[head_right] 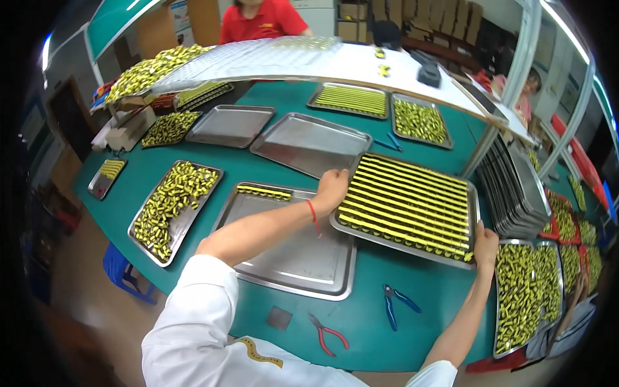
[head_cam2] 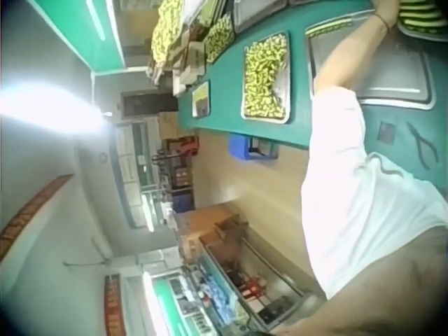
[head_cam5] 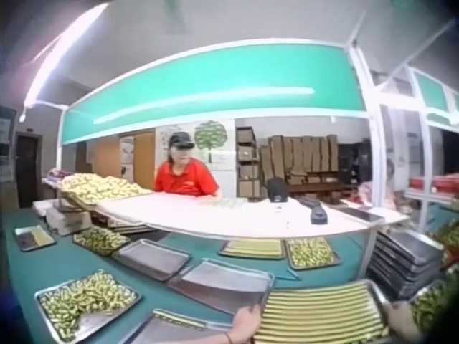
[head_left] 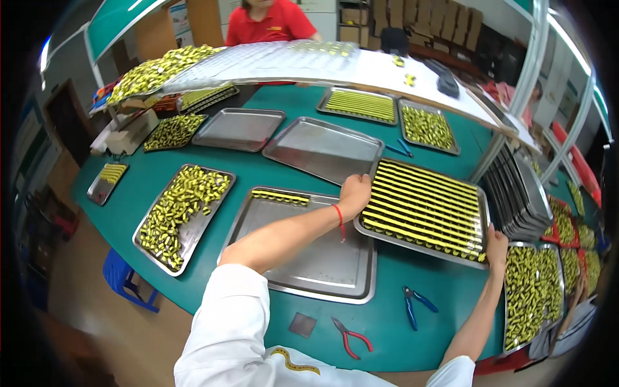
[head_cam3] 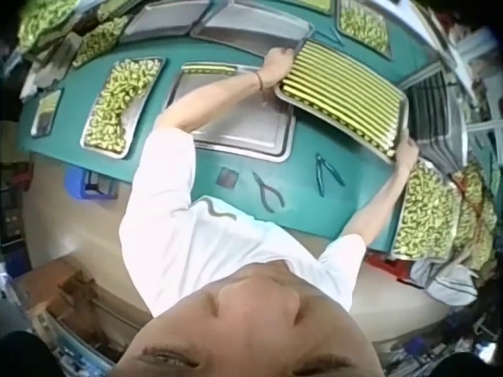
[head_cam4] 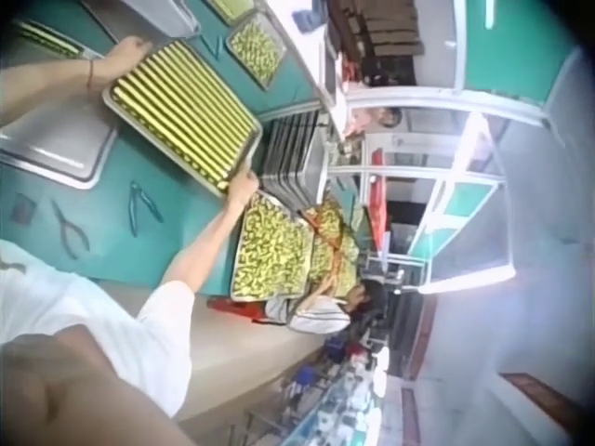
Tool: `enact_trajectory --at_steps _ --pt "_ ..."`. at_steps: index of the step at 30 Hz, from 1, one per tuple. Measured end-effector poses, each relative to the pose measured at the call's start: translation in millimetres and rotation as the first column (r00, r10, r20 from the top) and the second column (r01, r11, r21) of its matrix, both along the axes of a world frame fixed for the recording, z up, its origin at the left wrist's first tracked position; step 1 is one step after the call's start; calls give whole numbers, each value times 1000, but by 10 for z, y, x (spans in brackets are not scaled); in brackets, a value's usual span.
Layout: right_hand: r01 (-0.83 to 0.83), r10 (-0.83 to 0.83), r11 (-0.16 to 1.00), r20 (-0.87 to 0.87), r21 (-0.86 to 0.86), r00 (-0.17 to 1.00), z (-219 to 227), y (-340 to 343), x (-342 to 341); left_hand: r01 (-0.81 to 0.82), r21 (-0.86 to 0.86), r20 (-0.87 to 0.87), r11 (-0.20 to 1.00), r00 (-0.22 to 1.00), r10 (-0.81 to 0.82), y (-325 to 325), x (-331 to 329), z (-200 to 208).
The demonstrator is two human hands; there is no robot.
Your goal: The person assembles electrical components using pliers at a factory workbench.
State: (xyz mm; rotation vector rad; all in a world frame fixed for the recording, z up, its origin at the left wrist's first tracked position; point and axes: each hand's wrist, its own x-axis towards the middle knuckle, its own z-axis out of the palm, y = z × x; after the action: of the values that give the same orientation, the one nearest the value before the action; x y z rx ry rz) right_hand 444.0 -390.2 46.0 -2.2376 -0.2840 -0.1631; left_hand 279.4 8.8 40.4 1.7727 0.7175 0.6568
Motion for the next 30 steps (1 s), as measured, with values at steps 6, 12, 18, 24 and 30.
enact_trajectory --at_steps 6,12,18,24,30 --pt "-110 127 980 -102 166 987 406 829 -524 -78 97 82 992 994 70 705 -754 250" --pt "-230 240 950 -25 212 970 580 2012 -611 -226 -18 92 974 970 227 1709 -1271 415" --pt "-296 299 951 -28 90 954 630 3305 -592 -347 -53 97 936 931 351 2584 -1780 551" --pt "-273 269 958 -62 -83 961 500 4282 -407 -471 16 39 882 882 470 3097 -2019 622" --pt "-347 346 936 -21 -55 938 421 4908 -361 -489 -99 87 867 863 497 3811 -2138 324"
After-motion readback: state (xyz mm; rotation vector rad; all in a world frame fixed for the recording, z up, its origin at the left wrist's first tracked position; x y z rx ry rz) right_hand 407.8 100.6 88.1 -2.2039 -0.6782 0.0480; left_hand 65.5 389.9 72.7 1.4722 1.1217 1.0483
